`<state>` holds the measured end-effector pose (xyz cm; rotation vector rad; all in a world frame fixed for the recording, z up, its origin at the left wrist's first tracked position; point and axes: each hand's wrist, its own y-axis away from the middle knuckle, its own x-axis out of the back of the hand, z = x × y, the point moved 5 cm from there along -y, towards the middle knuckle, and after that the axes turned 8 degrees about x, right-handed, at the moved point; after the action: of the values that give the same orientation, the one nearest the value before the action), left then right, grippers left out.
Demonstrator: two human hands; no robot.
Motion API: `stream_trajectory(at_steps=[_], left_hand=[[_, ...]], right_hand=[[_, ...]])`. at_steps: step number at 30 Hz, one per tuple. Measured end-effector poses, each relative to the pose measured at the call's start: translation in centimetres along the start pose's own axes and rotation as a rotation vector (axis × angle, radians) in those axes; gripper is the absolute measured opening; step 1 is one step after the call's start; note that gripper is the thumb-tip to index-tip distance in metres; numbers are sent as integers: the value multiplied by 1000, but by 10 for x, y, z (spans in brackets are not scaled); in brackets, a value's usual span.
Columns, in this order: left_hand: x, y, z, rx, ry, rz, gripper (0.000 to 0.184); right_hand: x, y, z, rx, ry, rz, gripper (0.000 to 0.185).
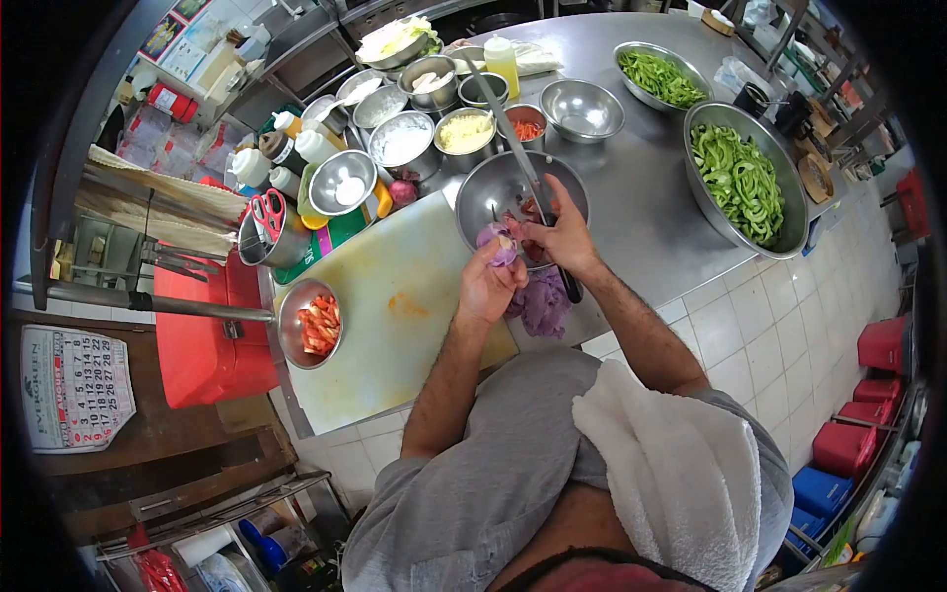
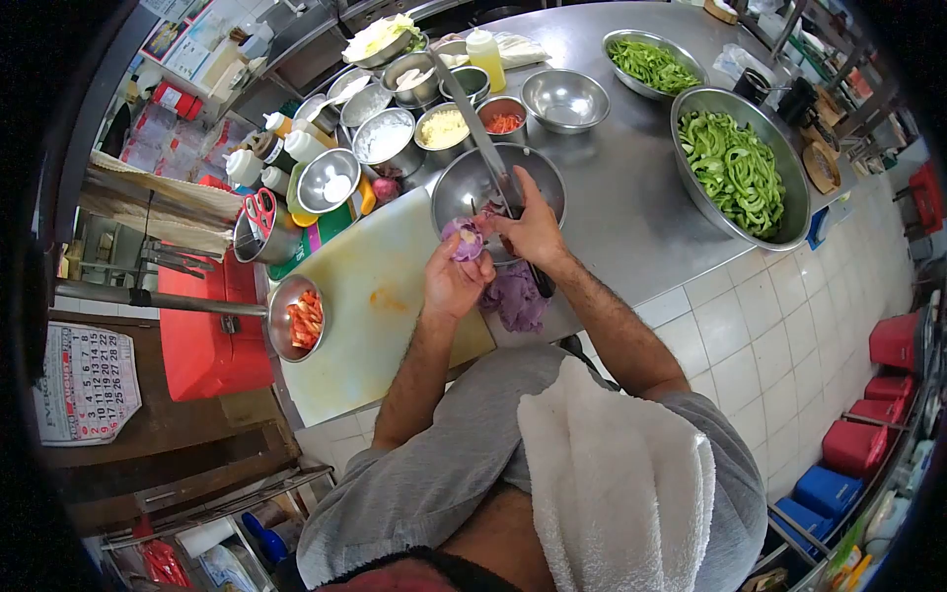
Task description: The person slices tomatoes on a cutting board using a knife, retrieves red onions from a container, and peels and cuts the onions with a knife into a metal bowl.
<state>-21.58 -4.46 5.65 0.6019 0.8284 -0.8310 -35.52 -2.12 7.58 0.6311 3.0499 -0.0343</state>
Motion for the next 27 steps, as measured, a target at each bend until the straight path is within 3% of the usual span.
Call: stream_trajectory(at_steps=[3, 5, 7, 8, 10, 11, 13, 14, 16, 17, 19, 23, 24, 26, 27], left_hand=[[-4, 4, 6, -35, -9, 64, 46], [1, 11, 16, -82, -30, 107, 45], [22, 21, 29, -132, -338, 321, 45], [29, 26, 33, -145, -332, 330, 45], [39, 42, 52, -243, -1016, 589, 52], [43, 50, 57, -251, -1010, 604, 52], [47, 68, 71, -269, -1451, 837, 63], [55, 73, 74, -272, -1442, 856, 63], [75, 81, 74, -214, -1831, 1052, 69], [83, 85, 71, -211, -1820, 1068, 69], [93, 84, 68, -32, -1909, 1073, 70], [90, 68, 90, -128, -1743, 1088, 68], [87, 58, 102, -240, -1797, 1079, 66], [96, 35, 123, -349, -1845, 1063, 64], [108, 18, 134, -389, -1768, 999, 65]], right_hand=[[10, -2, -10, 50, 220, 31, 80], [21, -14, 17, 99, 199, 28, 80], [25, -13, 6, 147, 178, 15, 80], [29, -9, 4, 86, 239, -31, 79], [29, -2, 1, -19, 302, -109, 76], [29, 2, 2, -16, 304, -126, 76], [23, 12, -9, 104, 258, -158, 75], [19, 18, -16, 145, 243, -175, 74], [12, 30, -19, -28, 105, -216, 68], [10, 34, -15, -88, 63, -232, 66], [5, 31, -11, 222, 182, -351, 61], [6, 45, -2, 144, 228, -288, 54], [8, 47, -3, 133, 250, -269, 54], [11, 55, -4, -94, 91, -257, 51], [11, 56, -2, -93, 95, -252, 51]])
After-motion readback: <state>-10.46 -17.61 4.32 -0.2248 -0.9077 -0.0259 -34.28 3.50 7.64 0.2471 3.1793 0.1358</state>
